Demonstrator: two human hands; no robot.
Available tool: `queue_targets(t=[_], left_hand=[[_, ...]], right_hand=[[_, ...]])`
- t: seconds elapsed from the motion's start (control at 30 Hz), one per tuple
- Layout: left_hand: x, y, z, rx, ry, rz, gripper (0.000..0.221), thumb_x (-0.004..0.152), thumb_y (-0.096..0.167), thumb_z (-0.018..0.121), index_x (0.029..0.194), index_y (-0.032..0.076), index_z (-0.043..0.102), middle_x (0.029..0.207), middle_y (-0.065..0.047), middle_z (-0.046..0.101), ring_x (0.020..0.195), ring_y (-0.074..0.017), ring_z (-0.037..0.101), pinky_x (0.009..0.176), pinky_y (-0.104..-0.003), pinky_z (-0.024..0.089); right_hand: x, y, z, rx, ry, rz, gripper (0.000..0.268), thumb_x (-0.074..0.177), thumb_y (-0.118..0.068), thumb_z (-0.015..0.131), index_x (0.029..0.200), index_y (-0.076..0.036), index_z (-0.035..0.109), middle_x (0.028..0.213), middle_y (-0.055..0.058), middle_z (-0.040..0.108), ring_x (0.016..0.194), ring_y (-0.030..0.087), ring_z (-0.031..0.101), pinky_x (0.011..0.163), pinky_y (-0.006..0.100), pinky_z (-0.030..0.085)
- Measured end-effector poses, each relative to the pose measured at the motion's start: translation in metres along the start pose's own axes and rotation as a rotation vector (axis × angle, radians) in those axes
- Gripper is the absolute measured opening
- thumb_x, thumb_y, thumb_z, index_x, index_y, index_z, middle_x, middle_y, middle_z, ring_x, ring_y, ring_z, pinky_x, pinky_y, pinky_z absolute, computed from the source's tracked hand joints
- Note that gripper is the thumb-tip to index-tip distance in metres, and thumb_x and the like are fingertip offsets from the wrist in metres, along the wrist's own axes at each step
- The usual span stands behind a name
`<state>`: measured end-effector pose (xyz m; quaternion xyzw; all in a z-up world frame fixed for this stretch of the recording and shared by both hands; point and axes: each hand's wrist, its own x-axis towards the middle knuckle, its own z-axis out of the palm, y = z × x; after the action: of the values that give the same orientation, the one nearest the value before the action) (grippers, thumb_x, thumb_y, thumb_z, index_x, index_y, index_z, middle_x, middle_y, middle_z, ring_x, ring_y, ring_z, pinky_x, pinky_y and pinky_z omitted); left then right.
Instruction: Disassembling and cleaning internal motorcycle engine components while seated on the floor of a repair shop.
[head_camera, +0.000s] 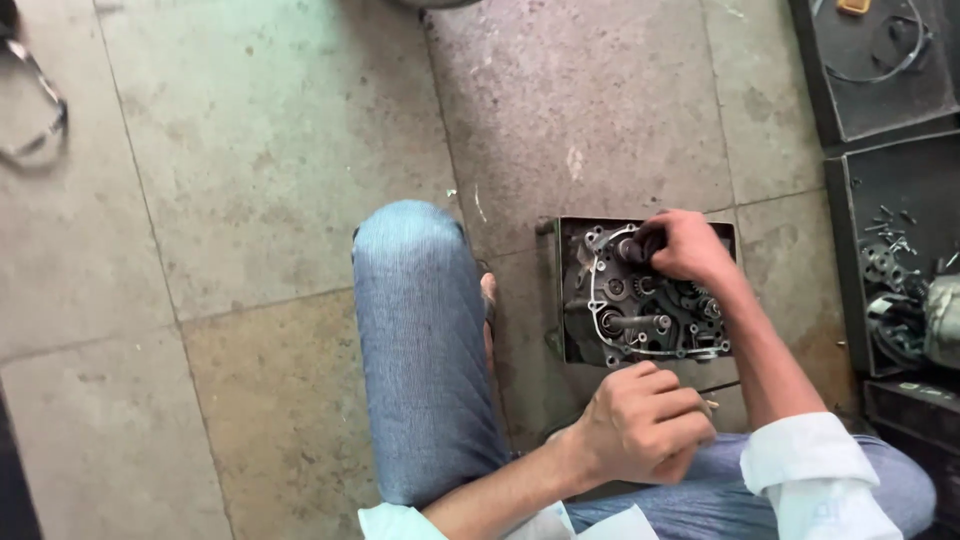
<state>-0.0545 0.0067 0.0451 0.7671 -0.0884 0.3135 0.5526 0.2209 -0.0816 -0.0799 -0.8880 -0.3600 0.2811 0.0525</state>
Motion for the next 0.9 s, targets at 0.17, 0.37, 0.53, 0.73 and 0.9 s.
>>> queue_targets(t=[0.17,0.37,0.53,0.73,0.9], left_hand=[[-0.004,0.005,-0.001,-0.047,-0.007,0.081,0.016,0.072,0.007,0.072,0.085,0.01,0.063,0.084,-0.003,0.059,0.072,-0.0212,0.058,0.065,-0.036,0.044],[-0.012,0.002,0.008,0.009,-0.028,0.157,0.014,0.077,0.007,0.071,0.086,0.009,0.06,0.081,-0.002,0.058,0.075,-0.0201,0.058,0.068,-0.034,0.046],[-0.01,0.003,0.003,0.025,-0.026,0.128,0.013,0.076,0.006,0.071,0.086,0.011,0.063,0.084,0.0,0.058,0.073,-0.0183,0.057,0.066,-0.032,0.045],[-0.02,0.002,0.011,0.028,-0.047,0.172,0.014,0.082,0.01,0.07,0.095,0.011,0.063,0.087,-0.001,0.058,0.08,-0.0185,0.057,0.072,-0.033,0.047],[-0.02,-0.002,0.013,0.077,-0.058,0.203,0.015,0.081,0.013,0.07,0.095,0.011,0.063,0.092,-0.001,0.059,0.081,-0.0189,0.058,0.073,-0.033,0.048]], right_hand=[[-0.007,0.025,-0.016,0.232,-0.013,-0.113,0.038,0.067,0.001,0.066,0.1,-0.011,0.081,0.103,0.013,0.079,0.093,0.027,0.076,0.087,0.035,0.061],[-0.005,0.022,-0.093,-1.056,0.147,0.096,0.011,0.082,-0.012,0.076,0.089,-0.014,0.084,0.098,0.01,0.076,0.095,0.029,0.073,0.069,0.036,0.062],[-0.013,0.017,-0.127,-0.113,0.334,-0.069,0.025,0.077,-0.001,0.075,0.1,-0.009,0.082,0.108,0.015,0.075,0.097,0.031,0.073,0.089,0.041,0.061],[0.002,0.013,-0.048,-0.359,-0.025,-0.051,0.033,0.069,0.0,0.079,0.1,-0.01,0.082,0.103,0.018,0.077,0.091,0.036,0.073,0.081,0.045,0.059],[-0.02,0.015,-0.056,-0.373,0.56,0.039,0.025,0.082,0.005,0.071,0.102,-0.007,0.081,0.112,0.018,0.072,0.101,0.032,0.07,0.089,0.041,0.059]])
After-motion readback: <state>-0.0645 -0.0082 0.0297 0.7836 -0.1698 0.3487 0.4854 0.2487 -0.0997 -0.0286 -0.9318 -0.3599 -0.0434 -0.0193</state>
